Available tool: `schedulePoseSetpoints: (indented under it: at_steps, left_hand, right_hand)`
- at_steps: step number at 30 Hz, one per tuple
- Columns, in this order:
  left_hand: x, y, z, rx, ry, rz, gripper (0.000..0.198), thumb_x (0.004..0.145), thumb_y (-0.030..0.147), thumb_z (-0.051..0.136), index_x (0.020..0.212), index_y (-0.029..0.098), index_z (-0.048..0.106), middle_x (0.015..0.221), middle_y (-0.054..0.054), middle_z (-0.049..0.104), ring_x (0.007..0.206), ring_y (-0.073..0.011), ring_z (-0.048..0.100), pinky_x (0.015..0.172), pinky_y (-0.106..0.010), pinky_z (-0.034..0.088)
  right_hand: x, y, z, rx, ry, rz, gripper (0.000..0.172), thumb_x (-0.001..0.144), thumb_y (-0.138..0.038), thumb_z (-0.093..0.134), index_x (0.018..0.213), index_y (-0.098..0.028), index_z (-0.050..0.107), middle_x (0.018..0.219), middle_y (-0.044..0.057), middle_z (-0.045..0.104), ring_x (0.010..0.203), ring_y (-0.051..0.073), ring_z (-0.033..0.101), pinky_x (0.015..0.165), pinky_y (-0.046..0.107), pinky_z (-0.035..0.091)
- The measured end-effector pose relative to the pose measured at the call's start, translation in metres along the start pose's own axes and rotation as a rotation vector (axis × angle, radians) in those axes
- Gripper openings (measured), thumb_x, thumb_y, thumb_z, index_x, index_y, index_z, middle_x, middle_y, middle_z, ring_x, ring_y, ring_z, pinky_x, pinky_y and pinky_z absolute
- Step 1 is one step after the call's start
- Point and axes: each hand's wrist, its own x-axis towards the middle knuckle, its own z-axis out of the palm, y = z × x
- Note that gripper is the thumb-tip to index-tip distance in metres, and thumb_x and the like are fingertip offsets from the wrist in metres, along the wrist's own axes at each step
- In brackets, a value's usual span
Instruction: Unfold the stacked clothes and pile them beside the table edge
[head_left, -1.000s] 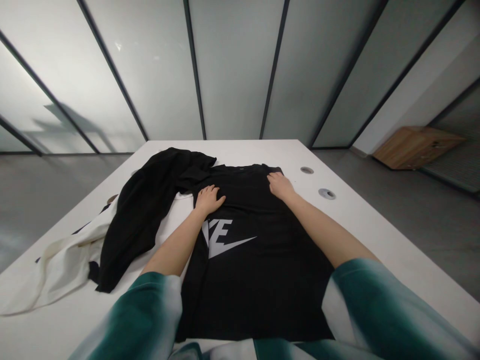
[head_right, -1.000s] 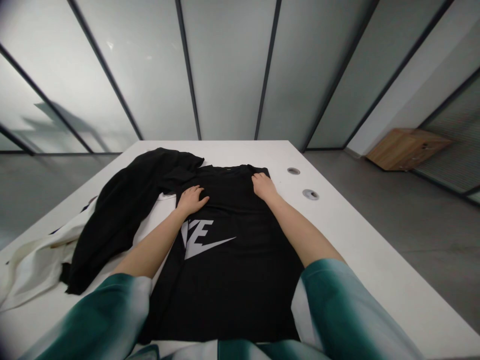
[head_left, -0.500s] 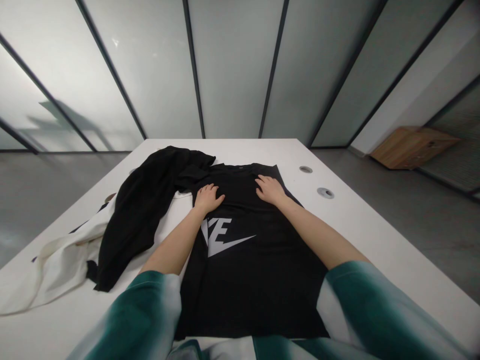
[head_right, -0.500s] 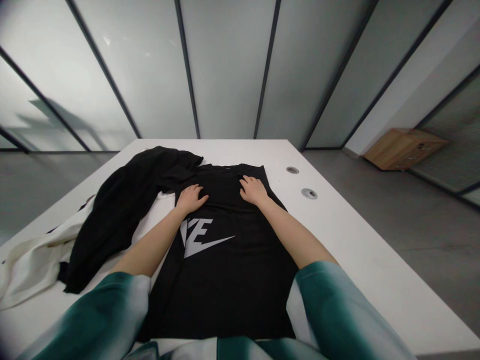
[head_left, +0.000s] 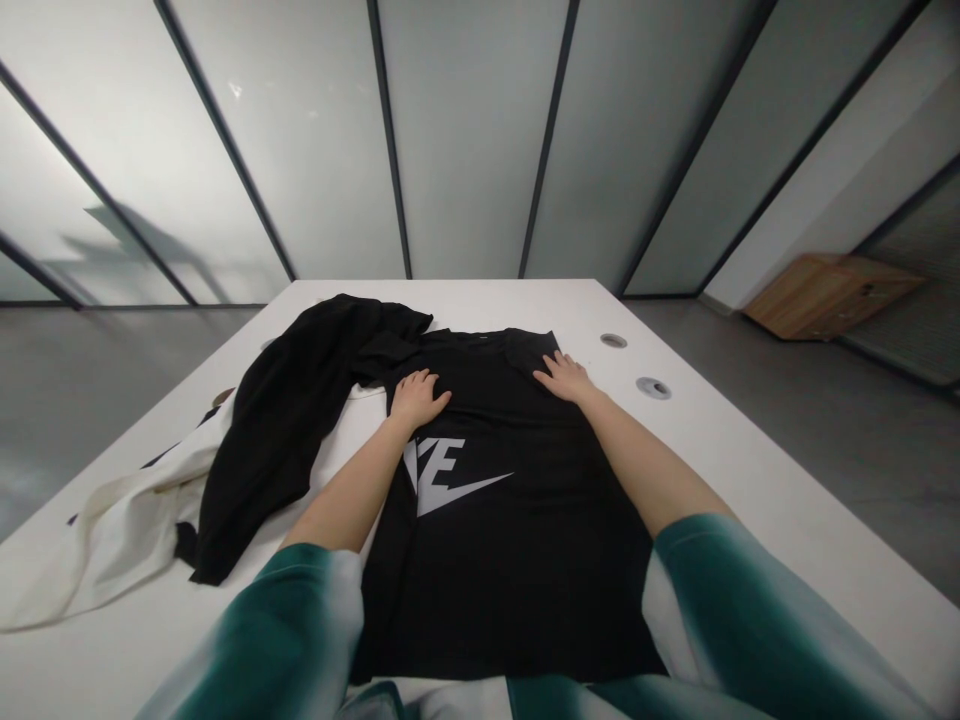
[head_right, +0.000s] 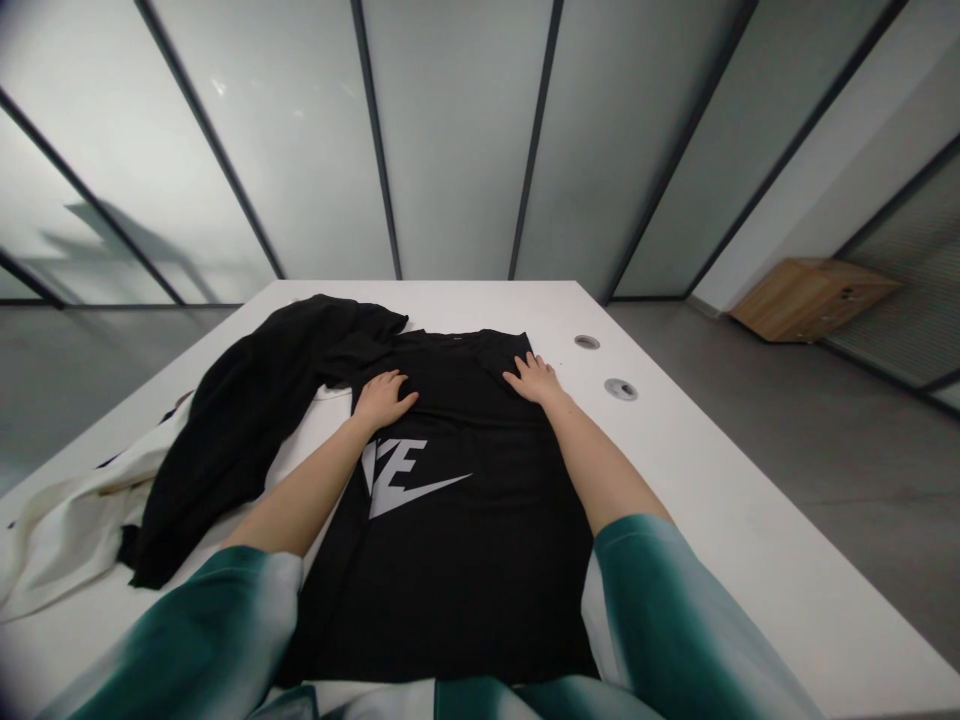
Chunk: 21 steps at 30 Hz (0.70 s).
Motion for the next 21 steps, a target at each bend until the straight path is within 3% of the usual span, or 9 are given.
schedulePoseSetpoints:
  at_steps: [5, 14, 21]
  left_hand:
    - [0.000, 0.000, 0.001, -0.007, 0.011, 0.006, 0.057, 0.094, 0.052, 0.043, 0.137, 0.016, 0.054, 0.150, -0.012, 0.047, 0.140, -0.0271, 0.041, 0.114, -0.040, 0.032]
    - [0.002, -0.003, 0.006, -0.017, 0.058, 0.027, 0.053, 0.093, 0.050, 0.047, 0.133, 0.017, 0.058, 0.147, -0.013, 0.051, 0.136, -0.0292, 0.045, 0.112, -0.042, 0.035]
    - [0.002, -0.004, 0.006, -0.032, 0.052, 0.026, 0.054, 0.093, 0.050, 0.047, 0.134, 0.016, 0.057, 0.147, -0.014, 0.050, 0.137, -0.0298, 0.044, 0.113, -0.043, 0.034]
  right_hand:
    - [0.002, 0.011, 0.004, -0.014, -0.001, -0.109, 0.072, 0.095, -0.062, 0.034, 0.154, -0.021, 0.035, 0.163, 0.010, 0.024, 0.149, 0.033, 0.020, 0.118, 0.048, 0.022]
    - [0.004, 0.012, 0.007, 0.001, 0.102, -0.154, 0.073, 0.095, -0.059, 0.034, 0.150, -0.011, 0.039, 0.159, 0.016, 0.031, 0.147, 0.032, 0.027, 0.118, 0.047, 0.025]
    - [-0.007, 0.002, -0.008, 0.053, 0.307, -0.172, 0.064, 0.097, -0.046, 0.037, 0.146, -0.006, 0.044, 0.154, 0.018, 0.040, 0.143, 0.030, 0.035, 0.116, 0.043, 0.030]
